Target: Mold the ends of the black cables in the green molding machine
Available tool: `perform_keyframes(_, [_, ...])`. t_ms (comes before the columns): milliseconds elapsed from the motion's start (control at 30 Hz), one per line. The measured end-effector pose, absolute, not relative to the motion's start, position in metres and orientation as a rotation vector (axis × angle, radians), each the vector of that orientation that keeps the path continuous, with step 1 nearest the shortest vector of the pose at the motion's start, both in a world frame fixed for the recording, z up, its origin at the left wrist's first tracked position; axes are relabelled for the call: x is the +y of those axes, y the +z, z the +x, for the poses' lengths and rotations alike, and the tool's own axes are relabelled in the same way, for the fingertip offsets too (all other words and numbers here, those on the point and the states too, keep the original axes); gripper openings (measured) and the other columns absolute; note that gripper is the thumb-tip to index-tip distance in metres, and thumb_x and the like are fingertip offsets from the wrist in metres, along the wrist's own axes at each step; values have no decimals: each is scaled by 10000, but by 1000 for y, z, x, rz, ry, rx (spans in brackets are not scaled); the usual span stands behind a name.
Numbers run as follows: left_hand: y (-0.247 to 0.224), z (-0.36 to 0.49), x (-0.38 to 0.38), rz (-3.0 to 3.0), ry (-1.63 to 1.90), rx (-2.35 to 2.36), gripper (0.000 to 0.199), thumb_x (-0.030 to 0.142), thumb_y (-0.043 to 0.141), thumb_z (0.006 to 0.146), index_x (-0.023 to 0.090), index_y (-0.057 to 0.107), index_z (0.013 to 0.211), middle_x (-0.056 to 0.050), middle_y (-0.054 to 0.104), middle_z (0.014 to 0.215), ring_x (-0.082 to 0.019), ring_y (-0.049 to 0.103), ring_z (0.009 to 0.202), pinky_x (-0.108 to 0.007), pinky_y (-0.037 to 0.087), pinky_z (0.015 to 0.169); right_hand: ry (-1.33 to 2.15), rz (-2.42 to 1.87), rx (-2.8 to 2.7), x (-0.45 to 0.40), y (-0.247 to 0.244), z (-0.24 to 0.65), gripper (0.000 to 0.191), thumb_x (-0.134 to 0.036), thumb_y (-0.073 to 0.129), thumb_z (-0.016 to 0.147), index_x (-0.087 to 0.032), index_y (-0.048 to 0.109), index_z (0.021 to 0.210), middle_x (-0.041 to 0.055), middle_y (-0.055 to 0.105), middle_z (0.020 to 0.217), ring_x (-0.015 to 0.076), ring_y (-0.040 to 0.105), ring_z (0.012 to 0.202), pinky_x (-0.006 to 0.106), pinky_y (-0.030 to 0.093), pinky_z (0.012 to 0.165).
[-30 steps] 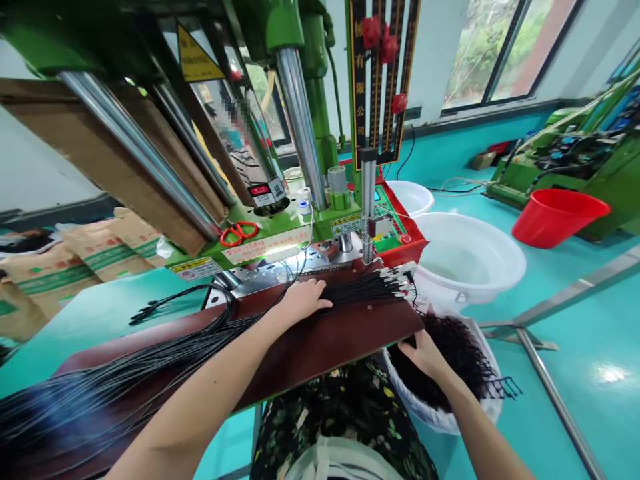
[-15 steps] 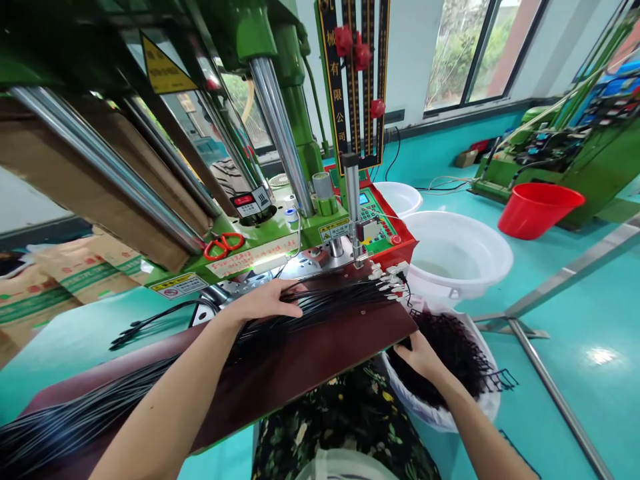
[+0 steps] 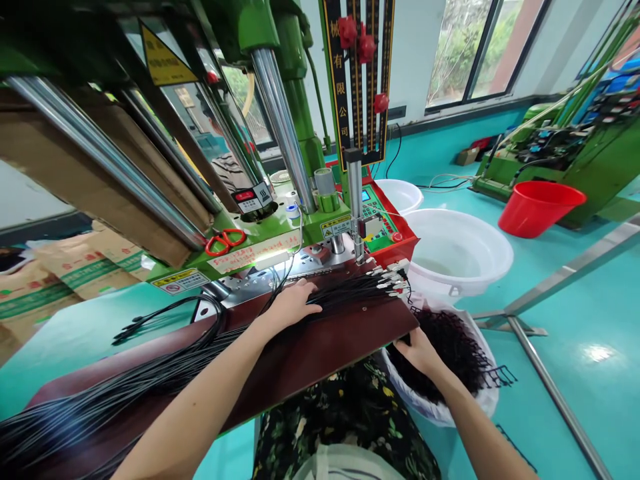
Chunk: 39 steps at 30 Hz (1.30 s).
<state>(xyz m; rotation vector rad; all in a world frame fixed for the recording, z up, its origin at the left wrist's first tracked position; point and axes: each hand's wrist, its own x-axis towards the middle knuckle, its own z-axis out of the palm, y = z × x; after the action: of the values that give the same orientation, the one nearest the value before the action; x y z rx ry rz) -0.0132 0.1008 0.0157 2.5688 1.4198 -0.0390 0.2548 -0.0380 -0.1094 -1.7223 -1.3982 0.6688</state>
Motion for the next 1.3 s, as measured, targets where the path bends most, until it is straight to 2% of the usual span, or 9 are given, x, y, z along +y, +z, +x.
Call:
perform_keyframes(133, [14, -15, 110, 2581, -109, 1262, 201, 352, 521, 774, 162, 583, 774, -74, 586, 892, -234, 581, 871, -324, 421, 765, 664, -1721, -1417, -37, -108, 254, 404, -350, 511, 671, -151, 588, 1014, 110, 637, 957, 300, 581, 907, 470, 439, 852])
perform_keyframes(333, [30, -21, 101, 2526, 61, 976, 171, 289, 458, 779, 152, 555, 749, -52, 583, 822, -169, 552, 770, -282, 416, 722, 689, -1703, -1419, -39, -107, 254, 370, -324, 526, 687, -165, 584, 1016, 98, 651, 956, 303, 578, 941, 471, 438, 862])
perform_keyframes(500, [67, -52, 90, 1942, 213, 718, 214, 359, 427, 821, 157, 472, 767, 13, 556, 636, -79, 458, 512, -215, 357, 522, 816, -1573, -1429, -39, -102, 266, 382, -329, 533, 697, -169, 553, 1042, 111, 623, 1086, 277, 584, 969, 422, 475, 836])
perform_keyframes(733, [62, -72, 82, 1588, 533, 645, 417, 531, 512, 757, 118, 530, 809, 68, 324, 468, -40, 245, 409, -218, 179, 446, 154, -1774, -1177, -49, -46, 276, 315, -268, 450, 762, -181, 587, 1032, 101, 643, 1021, 254, 595, 938, 437, 423, 892])
perform_keyframes(800, [53, -65, 77, 1551, 539, 650, 410, 528, 474, 784, 123, 511, 740, 73, 279, 463, -40, 220, 415, -216, 153, 441, 325, -1637, -1207, -51, -20, 251, 261, -303, 489, 789, -216, 604, 1006, 74, 657, 1000, 237, 595, 947, 416, 422, 901])
perform_keyframes(867, [46, -57, 71, 1530, 530, 655, 389, 502, 443, 813, 129, 485, 713, 72, 270, 484, -40, 208, 427, -214, 140, 441, 777, -1407, -1286, -47, -1, 217, 257, -339, 520, 801, -235, 606, 1020, 66, 670, 983, 229, 599, 948, 419, 425, 900])
perform_keyframes(967, [41, -50, 61, 1588, 506, 696, 378, 485, 402, 836, 134, 471, 715, 58, 304, 527, -49, 248, 456, -209, 171, 453, 1333, -869, -1160, -24, 15, 168, 477, -409, 585, 763, -281, 477, 1209, 65, 599, 1153, 235, 537, 1078, 450, 391, 942])
perform_keyframes(1100, [36, -45, 44, 1934, 505, 857, 381, 455, 321, 872, 150, 483, 712, 13, 435, 628, -88, 400, 571, -221, 297, 545, 1416, -451, -891, 10, 34, 141, 447, -458, 547, 780, -309, 483, 1197, 23, 566, 1199, 216, 470, 1160, 437, 313, 1011])
perform_keyframes(1300, [30, -49, 6, 2494, 169, 927, 305, 342, 281, 897, 173, 500, 770, -27, 559, 740, -156, 503, 705, -293, 370, 717, 1619, -505, -1017, 10, 53, 138, 240, -331, 496, 847, -187, 652, 958, 51, 690, 857, 208, 623, 885, 443, 394, 913])
